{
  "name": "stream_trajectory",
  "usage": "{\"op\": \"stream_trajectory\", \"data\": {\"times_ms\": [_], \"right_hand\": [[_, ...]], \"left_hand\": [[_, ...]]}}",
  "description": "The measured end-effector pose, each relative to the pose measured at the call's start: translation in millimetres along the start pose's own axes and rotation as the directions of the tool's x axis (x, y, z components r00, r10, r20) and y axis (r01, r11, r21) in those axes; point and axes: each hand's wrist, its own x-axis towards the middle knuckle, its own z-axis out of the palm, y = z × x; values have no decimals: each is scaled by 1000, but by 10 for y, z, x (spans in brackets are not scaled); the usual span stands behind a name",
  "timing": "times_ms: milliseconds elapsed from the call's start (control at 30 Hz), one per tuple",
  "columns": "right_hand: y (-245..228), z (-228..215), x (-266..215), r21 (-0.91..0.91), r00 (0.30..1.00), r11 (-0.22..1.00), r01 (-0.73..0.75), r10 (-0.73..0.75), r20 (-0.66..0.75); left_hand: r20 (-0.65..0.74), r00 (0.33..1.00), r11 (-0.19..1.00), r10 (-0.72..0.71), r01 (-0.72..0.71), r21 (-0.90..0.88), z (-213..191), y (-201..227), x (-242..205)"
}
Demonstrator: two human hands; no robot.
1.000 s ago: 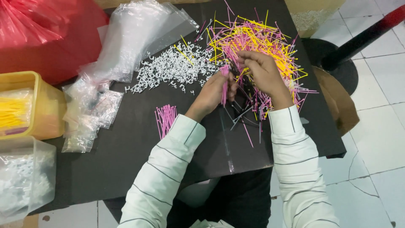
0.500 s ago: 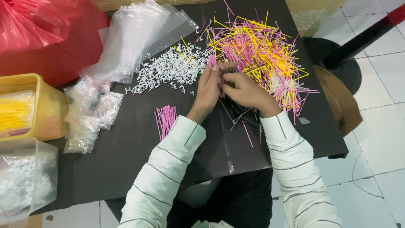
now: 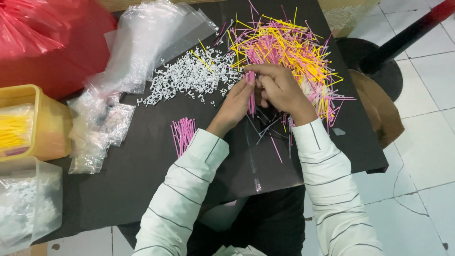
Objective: Sorting pink plastic sticks from a multi-colored pile and bundling them together for packaging.
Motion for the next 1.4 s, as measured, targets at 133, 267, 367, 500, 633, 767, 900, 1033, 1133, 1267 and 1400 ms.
{"op": "stream_trajectory", "data": {"times_ms": [133, 267, 367, 500, 633, 767, 900, 1033, 1133, 1267, 1400], "right_hand": [[98, -124, 116, -106, 976, 978, 182, -192, -101], [277, -171, 127, -274, 952, 947, 168, -228, -204], [343, -36, 57, -261, 981, 958, 124, -158, -114], [361, 144, 48, -129, 993, 985, 113, -108, 50], [477, 179, 23, -18, 999, 1000, 18, -17, 27], [482, 239, -81, 93, 996, 992, -86, 86, 8], [217, 357, -259, 112, 970, 963, -244, 240, 46], [149, 673, -400, 42, 945, 951, -305, 297, 134], [-14, 970, -497, -40, 929, 948, -315, 317, 193], [-134, 1292, -424, -201, 874, 888, -413, 448, 188], [-119, 1504, -380, -342, 878, 843, -416, 470, 92]], "left_hand": [[56, 998, 973, -29, 41, -225, -95, -161, 119], [-134, 977, 986, 164, -162, 24, -9, 167, 45], [-160, 948, 961, 276, -270, 54, -36, 139, 44], [-157, 973, 978, 167, -183, -96, -25, 146, 27], [-151, 982, 977, 110, -135, -163, 44, 384, -33], [-176, 979, 977, 101, -132, -169, 88, 277, -126], [-243, 969, 975, 42, 13, 221, -39, 215, -380], [-261, 932, 752, 253, -20, 659, -122, 757, -1150], [-228, 845, 340, 483, 59, 939, -368, 888, -1703], [-381, 876, 178, 296, 342, 923, -678, 714, -2147], [-356, 917, 66, 178, 350, 934, -519, 787, -2213]]}}
